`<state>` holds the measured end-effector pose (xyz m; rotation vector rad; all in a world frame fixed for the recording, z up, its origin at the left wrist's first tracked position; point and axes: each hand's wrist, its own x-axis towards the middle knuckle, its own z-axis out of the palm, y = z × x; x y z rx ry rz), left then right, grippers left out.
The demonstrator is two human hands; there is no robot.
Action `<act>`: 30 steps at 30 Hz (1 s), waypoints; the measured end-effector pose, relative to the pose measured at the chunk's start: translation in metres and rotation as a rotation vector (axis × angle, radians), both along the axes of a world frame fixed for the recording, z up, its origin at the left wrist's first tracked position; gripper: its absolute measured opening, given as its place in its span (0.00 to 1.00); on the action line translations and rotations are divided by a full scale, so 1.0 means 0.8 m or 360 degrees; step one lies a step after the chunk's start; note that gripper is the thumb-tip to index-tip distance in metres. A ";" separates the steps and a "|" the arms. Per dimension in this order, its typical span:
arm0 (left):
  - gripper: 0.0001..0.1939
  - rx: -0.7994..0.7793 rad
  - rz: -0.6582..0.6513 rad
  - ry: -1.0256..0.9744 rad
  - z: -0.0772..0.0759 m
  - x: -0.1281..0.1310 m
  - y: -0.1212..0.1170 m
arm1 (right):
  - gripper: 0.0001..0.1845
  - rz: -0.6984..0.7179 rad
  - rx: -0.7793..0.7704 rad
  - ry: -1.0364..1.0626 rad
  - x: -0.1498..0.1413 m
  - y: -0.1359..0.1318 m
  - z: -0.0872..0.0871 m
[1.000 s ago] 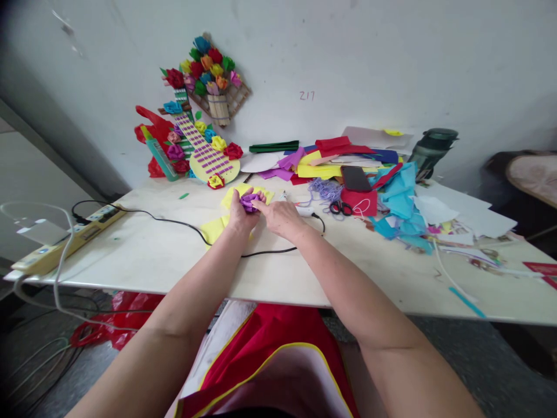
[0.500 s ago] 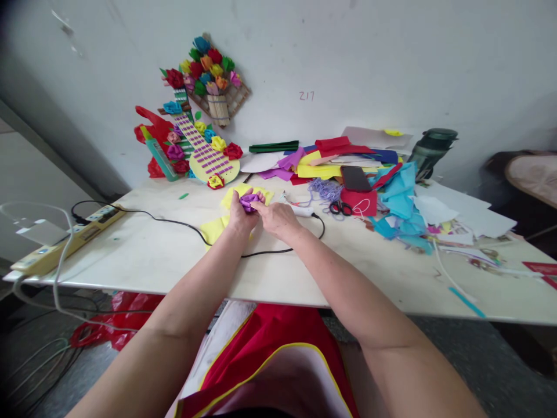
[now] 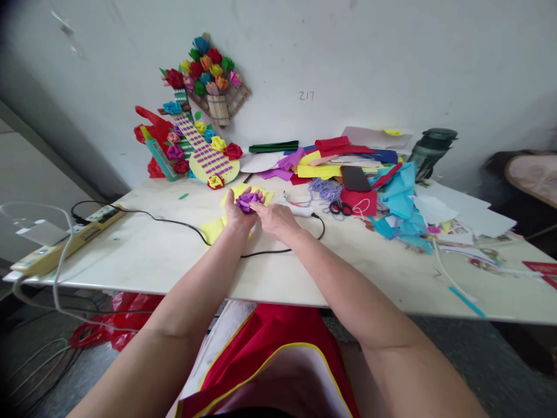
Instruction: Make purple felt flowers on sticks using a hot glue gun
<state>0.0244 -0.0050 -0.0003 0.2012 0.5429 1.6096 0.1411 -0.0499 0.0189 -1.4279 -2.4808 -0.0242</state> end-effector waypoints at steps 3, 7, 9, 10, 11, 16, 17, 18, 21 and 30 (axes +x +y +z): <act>0.26 0.0035 0.0016 0.0022 -0.001 -0.002 0.001 | 0.26 -0.0023 -0.0015 -0.0011 -0.001 -0.001 0.002; 0.24 0.0000 0.0126 0.0029 -0.001 -0.010 0.005 | 0.24 0.0000 -0.0045 0.0004 0.001 0.001 0.003; 0.22 -0.0015 0.0184 0.0019 0.000 -0.014 0.006 | 0.21 0.0001 -0.0060 0.0024 0.003 0.003 0.003; 0.21 -0.0019 0.0210 0.0020 0.000 -0.017 0.007 | 0.20 -0.0004 -0.0064 0.0043 0.005 0.005 0.003; 0.21 -0.0015 0.0234 0.0027 0.001 -0.019 0.007 | 0.19 -0.0009 -0.0064 0.0071 0.008 0.006 0.004; 0.17 0.0054 0.0209 0.0183 0.003 -0.023 0.007 | 0.12 0.0025 -0.0054 0.0409 0.022 0.020 0.001; 0.16 0.0056 0.0160 0.0249 0.004 -0.022 0.007 | 0.10 0.0032 -0.0033 0.0498 0.024 0.023 0.000; 0.15 0.0051 0.0101 0.0324 0.004 -0.021 0.007 | 0.09 0.0033 0.0000 0.0587 0.026 0.027 -0.002; 0.14 0.0042 -0.0098 0.0564 0.007 -0.015 0.003 | 0.05 0.0044 0.0069 0.0823 0.031 0.037 -0.009; 0.15 0.0243 -0.0399 0.0927 0.006 -0.010 -0.007 | 0.03 -0.0102 0.0151 0.1082 0.036 0.046 -0.012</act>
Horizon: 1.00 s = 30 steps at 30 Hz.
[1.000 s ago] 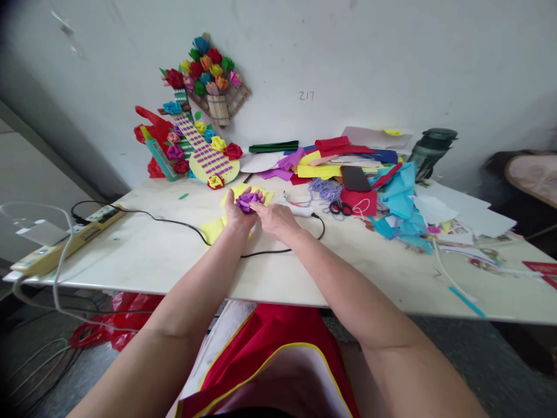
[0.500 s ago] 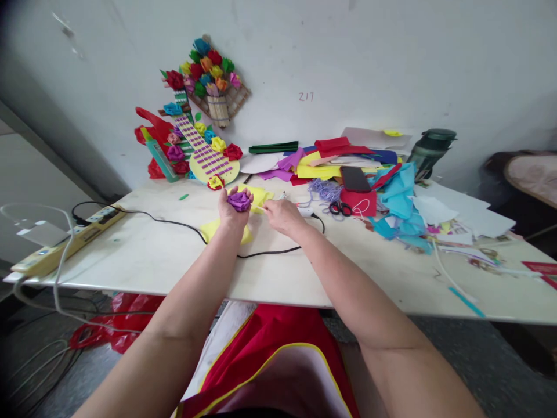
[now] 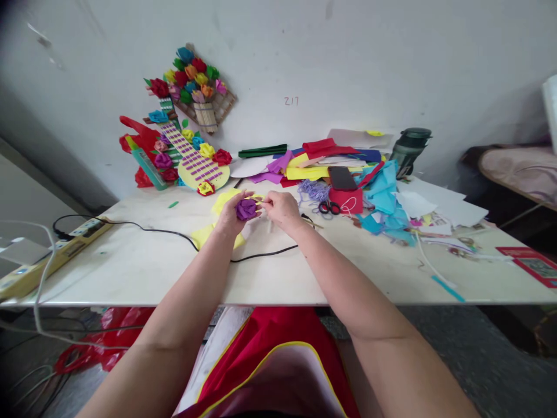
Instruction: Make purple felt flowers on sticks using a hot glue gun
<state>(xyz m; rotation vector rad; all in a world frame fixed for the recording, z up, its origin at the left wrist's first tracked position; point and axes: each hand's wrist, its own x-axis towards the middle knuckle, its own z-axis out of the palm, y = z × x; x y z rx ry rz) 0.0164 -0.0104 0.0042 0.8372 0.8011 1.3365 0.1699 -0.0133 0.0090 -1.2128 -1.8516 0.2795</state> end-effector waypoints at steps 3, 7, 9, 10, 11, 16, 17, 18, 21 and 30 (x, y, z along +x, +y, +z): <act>0.16 0.0062 0.0000 0.0037 -0.003 0.000 0.002 | 0.03 -0.0054 0.0008 -0.0002 0.001 0.001 0.001; 0.14 0.0114 0.0037 0.0102 -0.004 0.002 0.003 | 0.04 -0.0088 0.0017 -0.0010 0.003 0.002 0.001; 0.13 0.0134 0.0057 0.0126 -0.003 0.003 0.002 | 0.04 -0.0080 0.0007 0.0004 0.003 0.004 0.001; 0.13 0.0144 0.0068 0.0132 -0.003 0.003 0.002 | 0.04 -0.0076 -0.0001 0.0012 0.003 0.004 0.001; 0.13 0.0151 0.0080 0.0134 -0.003 0.004 0.001 | 0.05 -0.0074 -0.0009 0.0019 0.003 0.005 0.001; 0.13 0.0173 0.0095 0.0142 -0.002 0.004 -0.001 | 0.05 -0.0073 -0.0020 0.0027 0.005 0.006 -0.001; 0.13 0.0175 0.0093 0.0147 -0.002 0.004 -0.001 | 0.04 -0.0073 -0.0023 0.0031 0.005 0.005 -0.001; 0.13 0.0176 0.0091 0.0152 -0.002 0.004 0.000 | 0.04 -0.0074 -0.0027 0.0036 0.005 0.005 0.000; 0.14 0.0187 0.0095 0.0170 -0.002 0.004 0.000 | 0.04 -0.0084 -0.0045 0.0034 0.006 0.004 0.001; 0.10 0.0145 0.0116 0.0196 -0.008 0.002 0.006 | 0.04 -0.0073 -0.0035 0.0089 0.006 0.004 0.003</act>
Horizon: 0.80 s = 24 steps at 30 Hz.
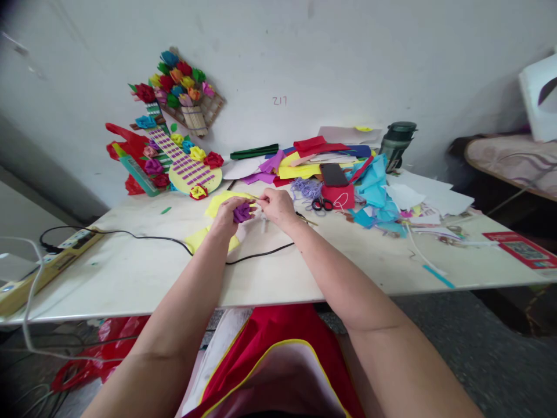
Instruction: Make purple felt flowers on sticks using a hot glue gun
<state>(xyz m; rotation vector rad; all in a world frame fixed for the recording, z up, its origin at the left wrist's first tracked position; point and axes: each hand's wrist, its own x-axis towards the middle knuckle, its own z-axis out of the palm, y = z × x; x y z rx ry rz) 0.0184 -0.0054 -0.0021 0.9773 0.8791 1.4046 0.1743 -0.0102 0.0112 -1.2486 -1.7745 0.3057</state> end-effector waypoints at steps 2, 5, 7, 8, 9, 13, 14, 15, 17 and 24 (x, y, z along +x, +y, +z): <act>0.09 -0.0024 -0.0058 0.0045 -0.001 0.000 0.000 | 0.04 0.0013 -0.0010 0.0023 0.001 0.000 0.001; 0.07 -0.0086 -0.0199 0.0141 -0.001 0.000 -0.003 | 0.05 -0.0007 0.0021 0.0018 0.002 0.003 0.001; 0.07 -0.0123 -0.0311 0.0181 0.000 0.001 -0.005 | 0.05 -0.0038 0.0063 0.0004 0.004 0.005 -0.001; 0.07 -0.0138 -0.0359 0.0191 0.001 0.002 -0.006 | 0.05 -0.0049 0.0081 0.0002 0.005 0.006 -0.002; 0.07 -0.0158 -0.0398 0.0195 0.002 0.002 -0.007 | 0.05 -0.0060 0.0097 0.0002 0.006 0.008 -0.002; 0.10 -0.0281 -0.0462 0.0157 0.008 0.003 -0.009 | 0.07 -0.0063 0.0136 0.0000 0.009 0.010 -0.004; 0.10 -0.0303 -0.0470 0.0133 0.010 0.003 -0.010 | 0.08 -0.0046 0.0143 -0.0008 0.009 0.010 -0.003; 0.10 -0.0318 -0.0475 0.0105 0.011 0.003 -0.010 | 0.08 -0.0022 0.0151 -0.0020 0.009 0.010 -0.003; 0.10 -0.0338 -0.0472 0.0046 0.012 0.002 -0.010 | 0.08 0.0030 0.0172 -0.0050 0.009 0.011 -0.002; 0.12 -0.0339 -0.0469 -0.0039 0.011 -0.001 -0.007 | 0.09 0.0090 0.0184 -0.0129 0.007 0.009 0.001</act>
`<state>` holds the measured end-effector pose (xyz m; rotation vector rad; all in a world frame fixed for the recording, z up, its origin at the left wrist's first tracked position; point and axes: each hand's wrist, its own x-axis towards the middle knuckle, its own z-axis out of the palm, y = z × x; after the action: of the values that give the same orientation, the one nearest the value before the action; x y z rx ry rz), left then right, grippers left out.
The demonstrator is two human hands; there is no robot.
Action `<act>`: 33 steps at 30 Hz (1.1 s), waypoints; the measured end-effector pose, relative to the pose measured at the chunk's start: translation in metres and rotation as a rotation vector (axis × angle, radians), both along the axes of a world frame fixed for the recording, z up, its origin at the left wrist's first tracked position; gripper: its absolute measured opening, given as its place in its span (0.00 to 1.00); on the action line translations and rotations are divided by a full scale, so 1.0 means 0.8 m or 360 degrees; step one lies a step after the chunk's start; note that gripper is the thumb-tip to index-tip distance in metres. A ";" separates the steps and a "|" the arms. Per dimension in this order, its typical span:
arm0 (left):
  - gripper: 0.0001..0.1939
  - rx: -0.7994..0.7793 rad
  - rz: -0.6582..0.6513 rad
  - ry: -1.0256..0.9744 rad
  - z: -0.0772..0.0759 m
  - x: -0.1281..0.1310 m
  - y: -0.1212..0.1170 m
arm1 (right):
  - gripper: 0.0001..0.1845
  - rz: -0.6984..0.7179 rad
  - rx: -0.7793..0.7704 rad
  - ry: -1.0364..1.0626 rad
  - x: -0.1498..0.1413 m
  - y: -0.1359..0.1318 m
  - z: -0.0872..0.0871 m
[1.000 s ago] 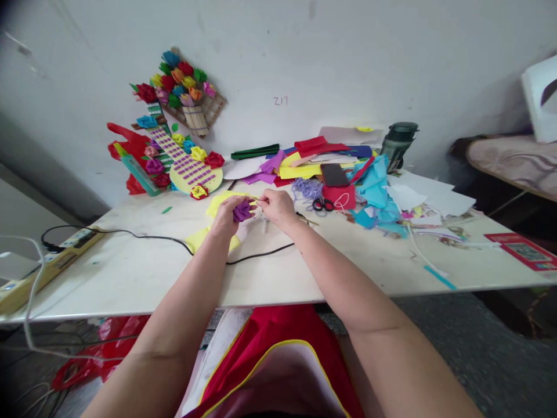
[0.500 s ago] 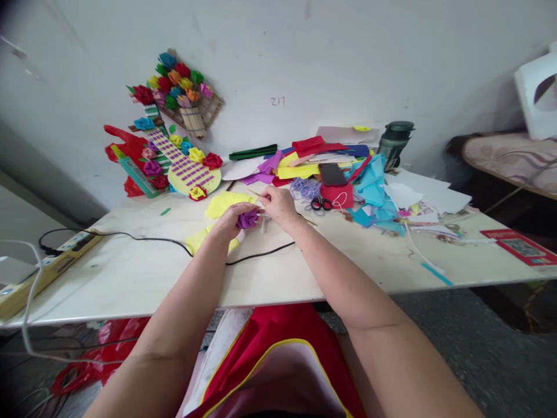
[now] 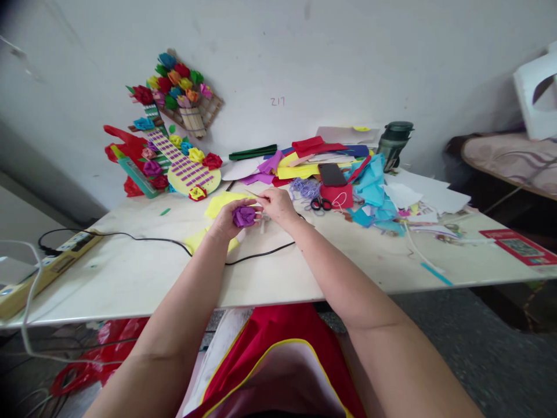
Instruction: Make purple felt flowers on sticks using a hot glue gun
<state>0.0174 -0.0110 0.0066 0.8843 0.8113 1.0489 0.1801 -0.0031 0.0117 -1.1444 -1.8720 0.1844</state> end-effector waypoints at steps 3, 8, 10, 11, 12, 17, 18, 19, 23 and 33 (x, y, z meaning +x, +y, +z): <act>0.16 0.0008 0.0001 0.0025 -0.002 0.000 0.002 | 0.10 -0.0016 0.0006 -0.0088 0.000 -0.005 0.000; 0.18 0.0112 0.0118 0.0130 -0.007 0.003 0.006 | 0.12 -0.0111 -0.0068 -0.0261 -0.001 -0.014 0.003; 0.18 0.0184 0.0142 0.0153 -0.010 0.003 0.008 | 0.12 -0.0116 -0.0080 -0.0302 -0.002 -0.016 0.004; 0.18 0.0214 0.0144 0.0157 -0.011 0.003 0.008 | 0.12 -0.0112 -0.0085 -0.0311 -0.003 -0.015 0.004; 0.19 0.0237 0.0145 0.0158 -0.012 0.002 0.009 | 0.11 -0.0100 -0.0090 -0.0309 -0.003 -0.015 0.003; 0.20 0.0265 0.0161 0.0175 -0.014 -0.001 0.011 | 0.13 0.0071 -0.0196 -0.0162 -0.002 -0.008 0.001; 0.20 0.0265 0.0161 0.0183 -0.014 -0.002 0.011 | 0.13 0.0126 -0.0237 -0.0119 -0.001 -0.007 0.001; 0.20 0.0268 0.0158 0.0191 -0.014 -0.002 0.011 | 0.13 0.0180 -0.0281 -0.0069 0.000 -0.006 0.001; 0.22 0.0275 0.0101 0.0192 -0.013 -0.004 0.011 | 0.14 0.0373 -0.0505 0.0200 0.004 -0.006 0.005; 0.25 0.0225 0.0073 0.0203 -0.009 -0.004 0.008 | 0.12 0.0426 -0.0850 0.0601 0.002 -0.008 0.005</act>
<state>0.0143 -0.0045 -0.0007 1.0652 0.8751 1.1087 0.1813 -0.0095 0.0154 -1.0960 -1.6656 1.0297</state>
